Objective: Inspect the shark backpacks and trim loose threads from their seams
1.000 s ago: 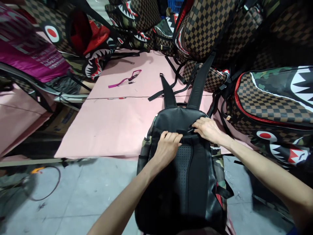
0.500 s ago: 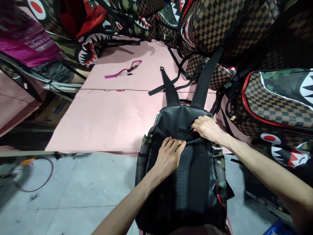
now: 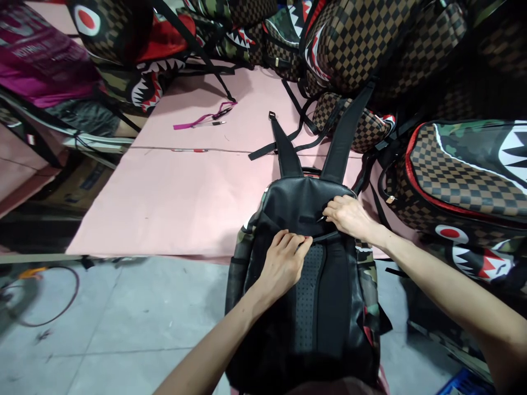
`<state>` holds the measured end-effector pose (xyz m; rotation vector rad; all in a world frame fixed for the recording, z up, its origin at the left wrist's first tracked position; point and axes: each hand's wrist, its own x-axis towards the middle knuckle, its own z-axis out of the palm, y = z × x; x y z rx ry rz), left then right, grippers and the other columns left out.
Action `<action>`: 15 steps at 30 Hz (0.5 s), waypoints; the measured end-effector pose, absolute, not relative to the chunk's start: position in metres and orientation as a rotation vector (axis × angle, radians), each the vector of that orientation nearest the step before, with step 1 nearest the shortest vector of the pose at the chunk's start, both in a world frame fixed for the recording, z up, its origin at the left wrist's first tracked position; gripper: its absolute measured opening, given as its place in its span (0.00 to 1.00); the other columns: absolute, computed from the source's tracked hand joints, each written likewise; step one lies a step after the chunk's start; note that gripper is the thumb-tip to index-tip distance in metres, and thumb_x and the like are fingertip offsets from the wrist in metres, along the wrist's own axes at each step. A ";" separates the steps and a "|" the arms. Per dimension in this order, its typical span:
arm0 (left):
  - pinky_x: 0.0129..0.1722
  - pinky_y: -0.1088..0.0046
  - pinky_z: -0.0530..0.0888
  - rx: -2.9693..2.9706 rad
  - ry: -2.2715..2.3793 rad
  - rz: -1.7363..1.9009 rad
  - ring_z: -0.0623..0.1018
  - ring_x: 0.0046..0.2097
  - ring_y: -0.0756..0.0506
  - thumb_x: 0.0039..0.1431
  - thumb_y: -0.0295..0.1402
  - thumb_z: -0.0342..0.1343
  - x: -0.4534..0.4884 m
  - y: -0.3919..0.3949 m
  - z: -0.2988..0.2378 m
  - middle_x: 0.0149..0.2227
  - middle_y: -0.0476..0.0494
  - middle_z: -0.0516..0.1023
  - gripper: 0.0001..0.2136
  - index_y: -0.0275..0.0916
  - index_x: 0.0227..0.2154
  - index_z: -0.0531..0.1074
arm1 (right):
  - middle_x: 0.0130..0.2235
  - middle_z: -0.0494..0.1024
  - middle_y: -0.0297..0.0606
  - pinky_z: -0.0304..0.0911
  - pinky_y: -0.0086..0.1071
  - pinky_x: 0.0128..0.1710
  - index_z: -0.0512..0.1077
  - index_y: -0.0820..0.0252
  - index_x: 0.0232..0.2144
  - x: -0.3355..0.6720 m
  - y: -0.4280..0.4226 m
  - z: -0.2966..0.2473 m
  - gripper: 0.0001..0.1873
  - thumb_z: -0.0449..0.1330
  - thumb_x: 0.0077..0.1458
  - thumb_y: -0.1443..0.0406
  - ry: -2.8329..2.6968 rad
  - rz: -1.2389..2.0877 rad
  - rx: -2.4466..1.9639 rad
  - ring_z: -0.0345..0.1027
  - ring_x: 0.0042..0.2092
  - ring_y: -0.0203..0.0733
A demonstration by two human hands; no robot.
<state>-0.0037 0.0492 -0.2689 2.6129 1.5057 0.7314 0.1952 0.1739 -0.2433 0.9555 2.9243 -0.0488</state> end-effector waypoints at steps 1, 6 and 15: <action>0.52 0.59 0.66 2.610 1.509 0.731 0.72 0.43 0.45 0.55 0.21 0.50 -0.004 0.049 -0.269 0.40 0.42 0.74 0.16 0.36 0.47 0.69 | 0.32 0.75 0.38 0.48 0.33 0.34 0.72 0.61 0.32 0.196 0.175 -0.244 0.06 0.55 0.57 0.66 2.927 -0.105 0.980 0.62 0.37 0.41; 0.52 0.59 0.66 2.596 1.516 0.727 0.72 0.43 0.45 0.55 0.21 0.50 -0.003 0.050 -0.270 0.41 0.43 0.75 0.16 0.36 0.47 0.69 | 0.36 0.78 0.37 0.53 0.31 0.37 0.74 0.59 0.36 0.204 0.178 -0.253 0.07 0.58 0.54 0.64 2.926 -0.492 1.149 0.66 0.38 0.40; 0.52 0.59 0.66 2.569 1.527 0.724 0.72 0.43 0.45 0.55 0.21 0.50 -0.003 0.048 -0.269 0.40 0.43 0.75 0.16 0.36 0.47 0.69 | 0.37 0.78 0.38 0.55 0.33 0.40 0.74 0.59 0.36 0.202 0.174 -0.251 0.08 0.58 0.54 0.64 2.938 -0.410 1.178 0.66 0.40 0.42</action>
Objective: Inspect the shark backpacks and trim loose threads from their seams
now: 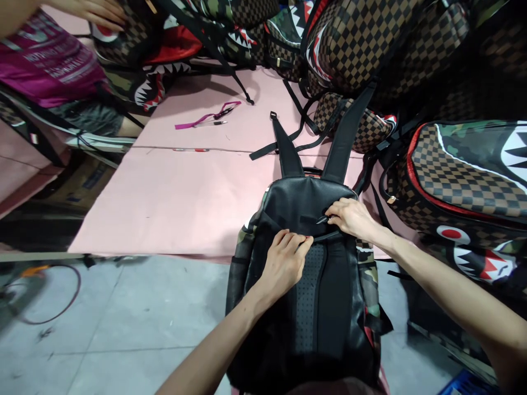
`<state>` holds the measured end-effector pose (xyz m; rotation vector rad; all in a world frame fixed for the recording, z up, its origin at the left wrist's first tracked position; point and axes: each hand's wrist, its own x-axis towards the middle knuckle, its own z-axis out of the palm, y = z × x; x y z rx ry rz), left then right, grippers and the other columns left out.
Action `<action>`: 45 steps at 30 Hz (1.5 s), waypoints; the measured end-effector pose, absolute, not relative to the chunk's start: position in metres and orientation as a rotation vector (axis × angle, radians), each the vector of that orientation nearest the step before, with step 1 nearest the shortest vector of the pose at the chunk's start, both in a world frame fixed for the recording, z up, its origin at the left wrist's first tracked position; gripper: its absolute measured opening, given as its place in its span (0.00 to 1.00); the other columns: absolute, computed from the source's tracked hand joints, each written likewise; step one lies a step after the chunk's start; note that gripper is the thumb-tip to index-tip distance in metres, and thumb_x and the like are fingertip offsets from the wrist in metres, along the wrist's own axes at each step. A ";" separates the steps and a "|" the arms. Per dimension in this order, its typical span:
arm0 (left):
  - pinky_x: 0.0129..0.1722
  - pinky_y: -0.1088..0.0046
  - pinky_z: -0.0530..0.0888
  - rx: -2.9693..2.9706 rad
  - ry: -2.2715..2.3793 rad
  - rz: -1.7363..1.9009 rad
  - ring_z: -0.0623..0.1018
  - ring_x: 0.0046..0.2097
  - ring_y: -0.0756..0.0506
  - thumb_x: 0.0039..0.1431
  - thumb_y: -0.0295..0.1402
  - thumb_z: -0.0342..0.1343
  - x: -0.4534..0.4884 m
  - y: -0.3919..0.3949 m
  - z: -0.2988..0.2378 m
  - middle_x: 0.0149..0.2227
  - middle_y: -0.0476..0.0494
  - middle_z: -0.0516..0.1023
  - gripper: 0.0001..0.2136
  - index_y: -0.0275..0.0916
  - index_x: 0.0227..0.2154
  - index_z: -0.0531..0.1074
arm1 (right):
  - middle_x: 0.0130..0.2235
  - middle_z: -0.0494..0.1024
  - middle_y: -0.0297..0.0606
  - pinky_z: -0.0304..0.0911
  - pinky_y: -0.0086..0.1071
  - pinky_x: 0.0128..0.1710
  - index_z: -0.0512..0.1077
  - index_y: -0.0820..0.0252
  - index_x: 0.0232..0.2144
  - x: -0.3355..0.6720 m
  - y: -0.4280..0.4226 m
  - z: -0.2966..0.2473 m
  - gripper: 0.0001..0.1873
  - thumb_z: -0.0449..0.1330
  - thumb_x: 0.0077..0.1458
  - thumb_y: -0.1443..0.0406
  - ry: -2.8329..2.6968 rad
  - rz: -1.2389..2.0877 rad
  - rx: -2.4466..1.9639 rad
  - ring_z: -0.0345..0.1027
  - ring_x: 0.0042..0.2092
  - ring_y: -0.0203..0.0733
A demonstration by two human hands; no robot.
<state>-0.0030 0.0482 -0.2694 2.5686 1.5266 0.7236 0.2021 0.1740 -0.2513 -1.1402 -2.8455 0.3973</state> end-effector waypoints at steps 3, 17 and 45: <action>0.52 0.59 0.66 2.559 1.528 0.727 0.72 0.43 0.45 0.55 0.21 0.50 -0.003 0.049 -0.269 0.40 0.43 0.75 0.16 0.37 0.47 0.69 | 0.36 0.78 0.41 0.55 0.34 0.39 0.74 0.61 0.35 0.199 0.173 -0.247 0.08 0.56 0.56 0.65 -2.914 0.316 -1.109 0.66 0.39 0.44; 0.46 0.64 0.65 2.626 1.480 0.641 0.73 0.41 0.47 0.57 0.27 0.53 -0.032 0.074 -0.259 0.39 0.46 0.77 0.11 0.41 0.44 0.69 | 0.38 0.74 0.37 0.55 0.28 0.28 0.71 0.58 0.41 0.218 0.095 -0.244 0.12 0.52 0.55 0.70 -2.741 0.468 -1.195 0.68 0.31 0.35; 0.56 0.44 0.54 2.576 1.699 0.501 0.59 0.62 0.32 0.61 0.38 0.48 -0.004 0.111 -0.297 0.59 0.31 0.63 0.23 0.37 0.58 0.60 | 0.60 0.62 0.40 0.69 0.35 0.39 0.63 0.57 0.56 0.204 0.116 -0.283 0.29 0.48 0.50 0.73 -2.363 0.488 -1.513 0.72 0.43 0.42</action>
